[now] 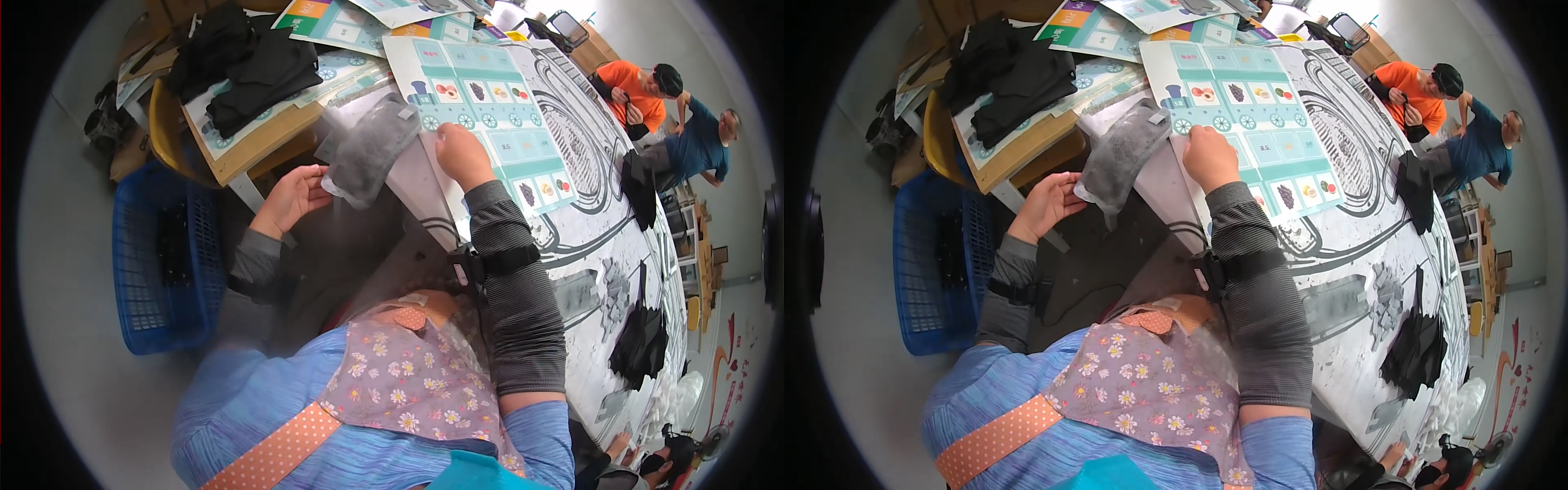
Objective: Applying adhesive strips and organizing grey shoe components on an assembly table.
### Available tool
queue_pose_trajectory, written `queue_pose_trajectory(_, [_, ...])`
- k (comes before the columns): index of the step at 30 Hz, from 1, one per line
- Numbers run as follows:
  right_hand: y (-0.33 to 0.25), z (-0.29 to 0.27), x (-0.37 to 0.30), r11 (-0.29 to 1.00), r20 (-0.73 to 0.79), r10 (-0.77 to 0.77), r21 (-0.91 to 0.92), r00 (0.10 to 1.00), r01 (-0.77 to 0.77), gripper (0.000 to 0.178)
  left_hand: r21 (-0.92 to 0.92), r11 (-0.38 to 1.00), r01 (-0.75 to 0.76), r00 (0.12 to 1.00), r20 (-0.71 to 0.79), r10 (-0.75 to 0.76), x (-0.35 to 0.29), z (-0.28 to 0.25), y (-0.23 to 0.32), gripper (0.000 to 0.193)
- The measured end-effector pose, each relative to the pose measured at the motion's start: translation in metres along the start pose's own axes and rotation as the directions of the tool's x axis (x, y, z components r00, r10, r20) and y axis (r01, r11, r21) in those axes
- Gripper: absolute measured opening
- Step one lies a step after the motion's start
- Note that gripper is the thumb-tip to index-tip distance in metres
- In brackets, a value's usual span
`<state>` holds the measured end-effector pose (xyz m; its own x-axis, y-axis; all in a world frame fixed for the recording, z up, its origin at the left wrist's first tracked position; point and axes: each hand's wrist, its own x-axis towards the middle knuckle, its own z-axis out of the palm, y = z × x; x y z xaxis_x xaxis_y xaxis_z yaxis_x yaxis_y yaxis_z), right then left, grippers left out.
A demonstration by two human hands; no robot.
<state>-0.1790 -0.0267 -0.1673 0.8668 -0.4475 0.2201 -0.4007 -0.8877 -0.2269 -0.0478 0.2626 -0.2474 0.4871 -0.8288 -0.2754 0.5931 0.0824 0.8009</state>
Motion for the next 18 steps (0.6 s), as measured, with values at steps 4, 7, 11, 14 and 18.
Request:
queue_pose_trajectory(4, [0.003, 0.002, 0.001, 1.000, 0.012, 0.019, -0.016, 1.000, -0.018, 0.028, -0.089, 0.996, 0.002, 0.999, -0.037, -0.006, -0.002, 0.001, -0.019, 0.035])
queue_pose_trajectory(7, [0.000, -0.002, 0.007, 0.998, 0.034, 0.066, -0.021, 0.997, -0.065, 0.026, -0.130, 0.989, -0.063, 0.988, -0.150, 0.044, 0.002, 0.006, -0.028, 0.031])
queue_pose_trajectory(11, [0.008, 0.007, 0.013, 0.996, -0.074, -0.039, -0.084, 0.997, 0.032, 0.016, -0.225, 0.964, -0.144, 0.961, -0.263, 0.082, -0.006, 0.018, -0.033, 0.022])
queue_pose_trajectory(14, [0.005, 0.002, 0.010, 0.995, -0.048, -0.022, -0.098, 0.999, 0.018, 0.015, -0.311, 0.935, -0.168, 0.957, -0.280, 0.078, -0.016, 0.023, -0.035, 0.018])
queue_pose_trajectory(18, [0.009, 0.000, 0.009, 0.997, -0.028, 0.014, -0.073, 1.000, -0.016, 0.020, -0.353, 0.885, -0.303, 0.936, -0.283, 0.208, -0.018, 0.035, -0.027, 0.014])
